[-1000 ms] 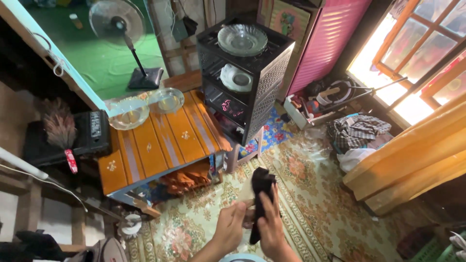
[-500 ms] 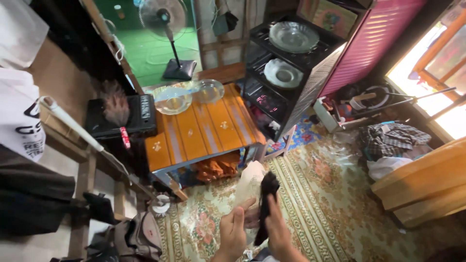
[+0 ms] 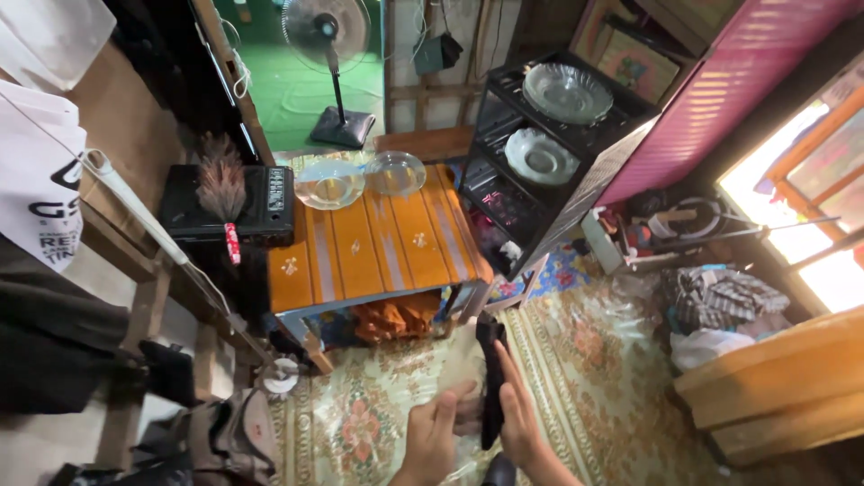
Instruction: Wiping and cleaning plastic plates using a black cloth.
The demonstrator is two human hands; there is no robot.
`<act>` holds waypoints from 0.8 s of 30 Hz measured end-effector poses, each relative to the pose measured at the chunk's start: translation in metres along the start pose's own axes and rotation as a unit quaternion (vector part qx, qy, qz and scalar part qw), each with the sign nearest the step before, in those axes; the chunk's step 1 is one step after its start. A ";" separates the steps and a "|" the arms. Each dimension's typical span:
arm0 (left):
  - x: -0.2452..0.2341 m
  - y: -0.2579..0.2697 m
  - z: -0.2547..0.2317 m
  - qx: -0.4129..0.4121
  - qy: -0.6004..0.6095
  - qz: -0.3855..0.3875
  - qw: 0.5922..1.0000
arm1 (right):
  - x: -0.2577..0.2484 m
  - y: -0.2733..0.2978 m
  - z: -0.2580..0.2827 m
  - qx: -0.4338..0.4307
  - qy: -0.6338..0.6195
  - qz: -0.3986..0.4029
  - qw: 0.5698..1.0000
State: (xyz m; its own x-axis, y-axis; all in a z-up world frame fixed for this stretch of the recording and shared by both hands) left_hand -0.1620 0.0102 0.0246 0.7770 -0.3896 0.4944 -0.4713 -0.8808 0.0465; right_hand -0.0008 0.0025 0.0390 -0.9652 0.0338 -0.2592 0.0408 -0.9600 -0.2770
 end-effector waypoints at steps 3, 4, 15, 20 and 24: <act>0.017 -0.034 0.012 0.065 -0.123 -0.025 0.990 | -0.021 0.016 -0.043 -0.053 -0.016 0.035 0.998; 0.020 -0.050 0.023 0.074 -0.125 -0.024 0.989 | -0.036 0.008 -0.045 -0.061 -0.014 0.035 0.997; 0.121 -0.129 0.046 -0.038 -0.170 0.028 0.984 | -0.171 -0.028 -0.087 -0.050 0.056 -0.046 0.996; 0.105 -0.143 0.038 -0.019 -0.211 0.042 0.976 | -0.158 -0.033 -0.121 -0.022 0.021 -0.033 0.999; 0.084 -0.153 0.022 -0.027 -0.239 0.100 0.966 | -0.147 -0.054 -0.127 -0.039 0.078 -0.055 0.995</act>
State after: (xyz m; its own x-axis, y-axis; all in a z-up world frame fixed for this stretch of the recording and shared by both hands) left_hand -0.0155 0.1067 0.0402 0.7660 -0.6414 0.0420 -0.6428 -0.7649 0.0423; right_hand 0.1714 0.0850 -0.0257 -0.9133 0.1866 -0.3620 -0.0380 -0.9240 -0.3804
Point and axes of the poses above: each hand's wrist, its own y-axis away from the middle knuckle, its own x-axis out of the palm, z = x × y, the point moved 5 cm from there along -y, towards the middle knuckle, and after that the axes turned 10 degrees about z, right-handed, at the moved point
